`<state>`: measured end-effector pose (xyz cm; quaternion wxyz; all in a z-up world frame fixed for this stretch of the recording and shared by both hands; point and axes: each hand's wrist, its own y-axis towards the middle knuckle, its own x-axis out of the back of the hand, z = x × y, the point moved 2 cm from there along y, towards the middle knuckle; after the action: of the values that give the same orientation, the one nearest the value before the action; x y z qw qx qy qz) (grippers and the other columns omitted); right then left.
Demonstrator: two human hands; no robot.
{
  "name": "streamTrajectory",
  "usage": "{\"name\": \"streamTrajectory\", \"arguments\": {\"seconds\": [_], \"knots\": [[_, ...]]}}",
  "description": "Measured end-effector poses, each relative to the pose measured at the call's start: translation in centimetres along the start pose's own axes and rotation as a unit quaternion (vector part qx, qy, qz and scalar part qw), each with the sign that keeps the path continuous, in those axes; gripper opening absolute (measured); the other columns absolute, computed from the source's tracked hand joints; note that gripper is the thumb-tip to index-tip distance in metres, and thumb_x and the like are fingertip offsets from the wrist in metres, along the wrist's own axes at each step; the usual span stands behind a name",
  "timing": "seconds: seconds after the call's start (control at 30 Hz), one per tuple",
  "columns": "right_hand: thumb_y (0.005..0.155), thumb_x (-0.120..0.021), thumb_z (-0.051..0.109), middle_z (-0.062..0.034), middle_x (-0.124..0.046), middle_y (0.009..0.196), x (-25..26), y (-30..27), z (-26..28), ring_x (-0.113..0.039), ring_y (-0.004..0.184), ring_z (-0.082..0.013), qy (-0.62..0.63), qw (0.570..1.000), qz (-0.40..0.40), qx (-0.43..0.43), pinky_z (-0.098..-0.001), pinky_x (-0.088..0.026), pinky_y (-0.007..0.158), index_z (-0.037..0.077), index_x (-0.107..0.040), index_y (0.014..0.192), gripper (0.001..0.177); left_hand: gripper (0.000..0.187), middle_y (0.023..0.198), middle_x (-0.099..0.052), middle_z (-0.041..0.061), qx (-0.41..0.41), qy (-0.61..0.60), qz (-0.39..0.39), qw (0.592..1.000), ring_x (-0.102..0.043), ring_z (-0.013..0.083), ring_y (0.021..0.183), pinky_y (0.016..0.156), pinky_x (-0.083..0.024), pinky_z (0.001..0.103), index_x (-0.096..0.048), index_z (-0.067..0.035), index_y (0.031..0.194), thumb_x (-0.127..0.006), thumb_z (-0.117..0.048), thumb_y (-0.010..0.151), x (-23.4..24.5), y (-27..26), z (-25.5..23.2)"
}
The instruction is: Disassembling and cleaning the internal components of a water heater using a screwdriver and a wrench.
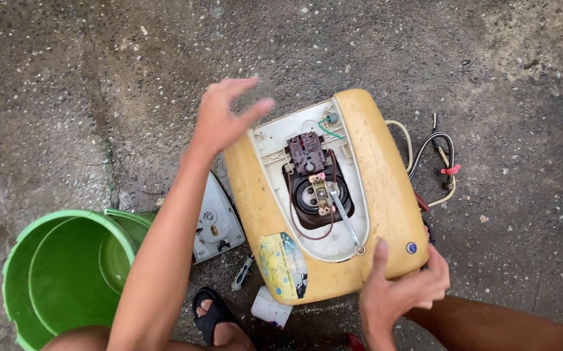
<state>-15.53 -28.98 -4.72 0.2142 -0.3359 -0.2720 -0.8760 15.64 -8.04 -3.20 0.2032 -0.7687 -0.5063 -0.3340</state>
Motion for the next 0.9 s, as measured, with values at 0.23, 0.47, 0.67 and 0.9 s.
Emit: {"name": "streamTrajectory", "arguments": {"seconds": [0.23, 0.47, 0.67, 0.9], "knots": [[0.094, -0.058, 0.046, -0.0107, -0.049, 0.151, 0.7, -1.4, 2.4, -0.052, 0.132, -0.0294, 0.163, 0.831, 0.156, -0.508, -0.0444, -0.048, 0.101, 0.013, -0.032, 0.156, 0.075, 0.094, 0.156, -0.051, 0.009, 0.304, -0.113, 0.160, 0.932, -0.055, 0.0305, 0.137, 0.112, -0.043, 0.056, -0.068, -0.022, 0.134, -0.038, -0.084, 0.068, -2.9, -3.8, 3.6], [0.101, -0.046, 0.044, -0.0082, -0.058, 0.148, 1.6, -0.3, 4.5, -0.060, 0.128, -0.0282, 0.181, 0.787, 0.241, -0.538, -0.0449, -0.056, 0.098, 0.015, -0.043, 0.154, 0.061, 0.065, 0.119, -0.076, 0.001, 0.310, -0.120, 0.035, 0.943, -0.068, 0.0200, 0.111, 0.091, -0.053, 0.041, -0.081, -0.024, 0.109, -0.058, -0.073, 0.073, -3.1, -5.2, 3.0], [0.102, -0.051, 0.041, -0.0124, -0.059, 0.142, 1.4, 1.6, 1.0, -0.060, 0.125, -0.0300, 0.135, 0.837, 0.231, -0.477, -0.0478, -0.055, 0.101, 0.007, -0.044, 0.146, 0.056, 0.075, 0.136, -0.066, 0.006, 0.374, -0.116, 0.008, 0.920, -0.035, 0.0303, 0.142, 0.108, -0.037, 0.054, -0.076, -0.025, 0.123, -0.053, -0.075, 0.073, -3.9, -9.7, 2.6], [0.104, -0.062, 0.063, -0.0241, -0.071, 0.108, 0.8, 6.0, -5.4, -0.066, 0.110, -0.0445, 0.036, 0.933, 0.260, -0.246, -0.0554, -0.047, 0.096, 0.004, -0.065, 0.132, 0.065, 0.054, 0.107, -0.077, 0.012, 0.452, -0.155, -0.091, 0.874, -0.069, 0.0316, 0.111, 0.100, -0.056, 0.040, -0.077, -0.036, 0.117, -0.068, -0.073, 0.078, -6.6, -17.2, 1.9]]}}
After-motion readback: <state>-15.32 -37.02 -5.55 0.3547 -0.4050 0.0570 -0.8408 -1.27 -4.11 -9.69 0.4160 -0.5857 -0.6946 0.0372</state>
